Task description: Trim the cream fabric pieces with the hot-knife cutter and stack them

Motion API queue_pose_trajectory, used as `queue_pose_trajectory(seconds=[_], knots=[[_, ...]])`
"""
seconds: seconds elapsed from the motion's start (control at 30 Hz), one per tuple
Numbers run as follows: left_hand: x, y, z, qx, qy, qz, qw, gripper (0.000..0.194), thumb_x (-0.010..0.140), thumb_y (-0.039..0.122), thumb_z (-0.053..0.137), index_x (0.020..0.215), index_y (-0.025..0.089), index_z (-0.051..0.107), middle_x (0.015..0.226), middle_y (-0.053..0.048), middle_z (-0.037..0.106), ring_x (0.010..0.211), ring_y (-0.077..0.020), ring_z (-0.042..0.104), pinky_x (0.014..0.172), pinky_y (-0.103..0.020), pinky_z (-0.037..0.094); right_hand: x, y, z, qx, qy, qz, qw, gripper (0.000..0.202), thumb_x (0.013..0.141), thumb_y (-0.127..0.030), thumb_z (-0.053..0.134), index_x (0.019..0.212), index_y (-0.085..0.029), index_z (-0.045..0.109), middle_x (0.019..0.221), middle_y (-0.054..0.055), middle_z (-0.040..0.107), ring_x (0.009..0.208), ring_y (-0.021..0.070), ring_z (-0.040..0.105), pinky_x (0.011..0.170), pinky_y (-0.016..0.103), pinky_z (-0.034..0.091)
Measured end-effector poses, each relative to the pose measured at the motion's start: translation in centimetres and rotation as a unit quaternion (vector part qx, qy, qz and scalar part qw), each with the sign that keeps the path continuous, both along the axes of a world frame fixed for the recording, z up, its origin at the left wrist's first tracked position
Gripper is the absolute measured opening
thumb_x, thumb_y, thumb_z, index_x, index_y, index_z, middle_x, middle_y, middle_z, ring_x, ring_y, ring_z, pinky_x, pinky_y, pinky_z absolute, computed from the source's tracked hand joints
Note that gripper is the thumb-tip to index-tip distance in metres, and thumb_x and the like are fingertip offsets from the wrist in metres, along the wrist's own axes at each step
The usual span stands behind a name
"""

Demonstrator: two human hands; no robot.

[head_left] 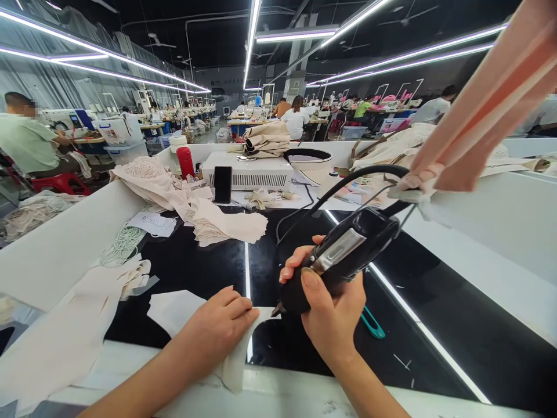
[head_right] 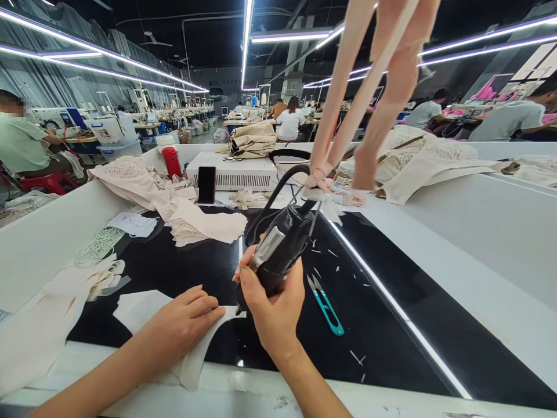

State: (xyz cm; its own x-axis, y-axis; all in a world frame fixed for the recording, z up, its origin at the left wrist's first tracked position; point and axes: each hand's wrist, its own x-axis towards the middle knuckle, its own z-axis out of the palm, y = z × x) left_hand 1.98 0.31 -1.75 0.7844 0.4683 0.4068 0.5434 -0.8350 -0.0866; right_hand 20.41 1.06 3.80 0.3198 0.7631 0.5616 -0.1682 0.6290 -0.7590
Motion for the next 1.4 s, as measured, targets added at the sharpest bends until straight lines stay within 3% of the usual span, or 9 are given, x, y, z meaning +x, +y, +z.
queue_pose_trajectory(seconds=[0.37, 0.5, 0.73, 0.93, 1.17, 1.3, 1.4], knots=[[-0.2, 0.1, -0.4, 0.009, -0.018, 0.000, 1.000, 0.027, 0.101, 0.004, 0.043, 0.122, 0.013, 0.059, 0.101, -0.006, 0.065, 0.092, -0.0189, 0.066, 0.105, -0.045, 0.053, 0.2, -0.1, -0.2, -0.012, -0.037, -0.018, 0.999, 0.024, 0.087, -0.027, 0.073, 0.104, -0.027, 0.057, 0.083, -0.003, 0.066, 0.061, 0.0135, 0.064, 0.056, 0.028, 0.057], [-0.4, -1.2, -0.3, 0.048, -0.064, 0.048, 0.996, 0.028, 0.104, 0.007, 0.039, 0.125, 0.010, 0.056, 0.109, -0.012, 0.065, 0.102, -0.0227, 0.067, 0.093, -0.039, 0.059, 0.1, -0.4, 0.0, -0.009, -0.046, -0.032, 0.998, 0.024, 0.086, -0.026, 0.073, 0.104, -0.027, 0.057, 0.081, -0.003, 0.067, 0.060, 0.0136, 0.063, 0.055, 0.028, 0.057], [-0.6, -4.0, -0.9, -0.071, -0.099, 0.067, 0.990, 0.028, 0.095, -0.002, 0.039, 0.110, 0.015, 0.054, 0.104, -0.008, 0.064, 0.095, -0.0208, 0.067, 0.083, -0.032, 0.062, 0.0, -0.7, 0.1, -0.012, -0.048, -0.043, 0.998, 0.022, 0.087, -0.022, 0.073, 0.103, -0.026, 0.058, 0.082, -0.002, 0.068, 0.061, 0.0141, 0.064, 0.055, 0.028, 0.057], [-0.7, -3.4, -0.8, -0.079, -0.047, 0.086, 0.992, 0.043, 0.080, -0.012, 0.045, 0.111, 0.016, 0.052, 0.106, -0.007, 0.068, 0.095, -0.0224, 0.070, 0.082, -0.034, 0.064, 0.0, -1.4, 0.3, -0.005, -0.048, -0.058, 0.997, 0.020, 0.084, -0.020, 0.074, 0.099, -0.026, 0.061, 0.081, -0.003, 0.068, 0.060, 0.0136, 0.063, 0.054, 0.026, 0.057], [-0.7, -2.7, -0.1, -0.057, -0.031, 0.089, 0.994, 0.040, 0.084, -0.011, 0.046, 0.114, 0.014, 0.056, 0.109, -0.007, 0.071, 0.098, -0.0204, 0.071, 0.089, -0.032, 0.063, -0.2, -2.2, 0.2, 0.000, -0.052, -0.055, 0.997, 0.024, 0.085, -0.018, 0.074, 0.104, -0.025, 0.062, 0.081, -0.001, 0.068, 0.062, 0.0147, 0.065, 0.057, 0.027, 0.060], [-0.3, -2.5, -0.4, -0.051, -0.040, 0.095, 0.993, 0.040, 0.089, -0.007, 0.051, 0.121, 0.015, 0.057, 0.113, -0.008, 0.070, 0.100, -0.0206, 0.071, 0.085, -0.032, 0.063, -0.3, -2.6, 0.1, 0.000, -0.051, -0.041, 0.998, 0.020, 0.088, -0.019, 0.073, 0.104, -0.025, 0.062, 0.082, 0.000, 0.067, 0.063, 0.0148, 0.065, 0.058, 0.027, 0.061], [0.3, -2.8, -0.8, -0.010, -0.027, 0.103, 0.994, 0.032, 0.093, 0.011, 0.066, 0.125, 0.016, 0.059, 0.115, -0.011, 0.071, 0.101, -0.0249, 0.072, 0.084, -0.036, 0.064, -0.3, -2.9, -0.1, 0.002, -0.047, -0.022, 0.999, 0.020, 0.090, -0.020, 0.072, 0.105, -0.027, 0.062, 0.085, 0.000, 0.067, 0.065, 0.0147, 0.065, 0.058, 0.027, 0.060]])
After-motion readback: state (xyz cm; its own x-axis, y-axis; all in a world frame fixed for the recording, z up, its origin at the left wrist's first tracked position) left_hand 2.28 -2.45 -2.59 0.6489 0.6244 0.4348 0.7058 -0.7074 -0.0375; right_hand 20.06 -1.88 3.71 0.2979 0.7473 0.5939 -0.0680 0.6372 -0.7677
